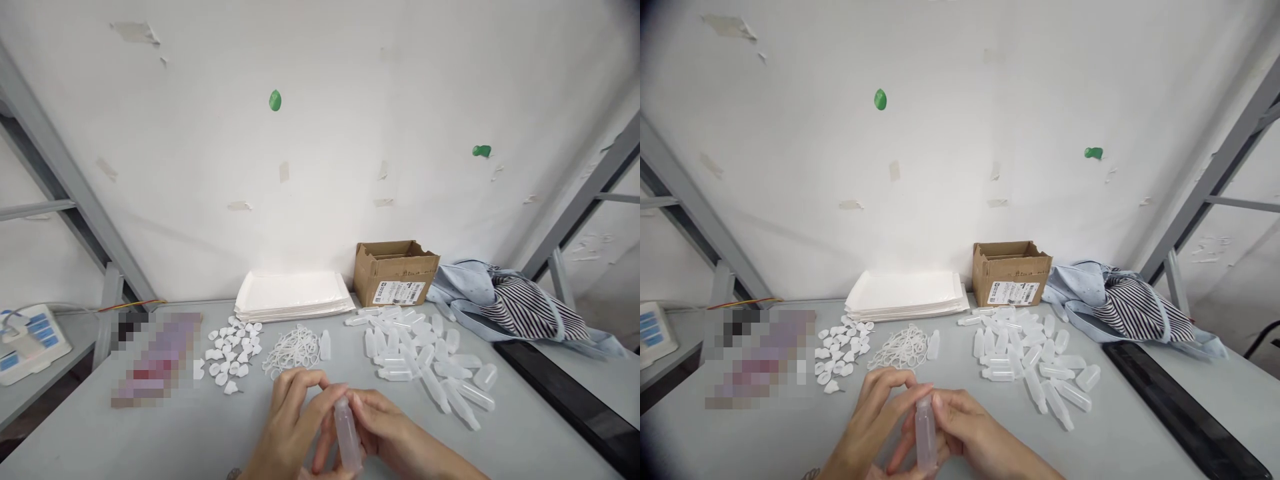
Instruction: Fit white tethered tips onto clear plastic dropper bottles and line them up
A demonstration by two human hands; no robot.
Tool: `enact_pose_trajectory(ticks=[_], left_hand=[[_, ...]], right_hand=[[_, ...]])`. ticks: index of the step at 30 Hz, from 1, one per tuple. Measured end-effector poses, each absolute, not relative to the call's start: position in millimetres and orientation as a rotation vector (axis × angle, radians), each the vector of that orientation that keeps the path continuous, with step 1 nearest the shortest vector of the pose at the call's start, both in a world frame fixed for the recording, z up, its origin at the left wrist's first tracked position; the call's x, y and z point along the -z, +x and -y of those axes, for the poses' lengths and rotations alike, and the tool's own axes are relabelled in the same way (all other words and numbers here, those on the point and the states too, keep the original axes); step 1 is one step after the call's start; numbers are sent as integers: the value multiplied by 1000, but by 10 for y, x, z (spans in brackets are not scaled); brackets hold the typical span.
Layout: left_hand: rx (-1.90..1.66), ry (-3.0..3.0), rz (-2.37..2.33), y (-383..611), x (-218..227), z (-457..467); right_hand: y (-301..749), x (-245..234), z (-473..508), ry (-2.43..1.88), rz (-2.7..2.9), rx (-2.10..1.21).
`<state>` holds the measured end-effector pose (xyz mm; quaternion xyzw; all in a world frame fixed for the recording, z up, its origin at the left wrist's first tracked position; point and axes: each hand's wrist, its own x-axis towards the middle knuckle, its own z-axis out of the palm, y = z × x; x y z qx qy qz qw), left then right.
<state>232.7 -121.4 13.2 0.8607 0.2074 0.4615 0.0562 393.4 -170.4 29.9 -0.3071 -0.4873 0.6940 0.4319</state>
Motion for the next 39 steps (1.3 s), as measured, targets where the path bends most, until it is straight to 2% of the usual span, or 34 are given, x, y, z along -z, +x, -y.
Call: enact_pose_trajectory(ticks=[6,13,16,19,24,39], left_hand=[[-1316,2786,-613,2275,-192,1190],[-1291,2926,-728,1881,-81,1185],[-1106,2861,-911,1517,40,1192],[-895,2840,-985,1124,115,1169],[-484,2624,-1181,636,30,1004],[-113,2449,-1274,506,-351,654]], right_hand=[[3888,-229,1658,-971,1243,-1536],[3796,-224,1632,-1253,1782,-1164],[3629,-193,1586,-1286,2069,-971],[3369,-118,1462,-1374,2329,-636],[2943,-60,1166,-1445,2633,-184],[2798,-116,985,-1461,2656,-65]])
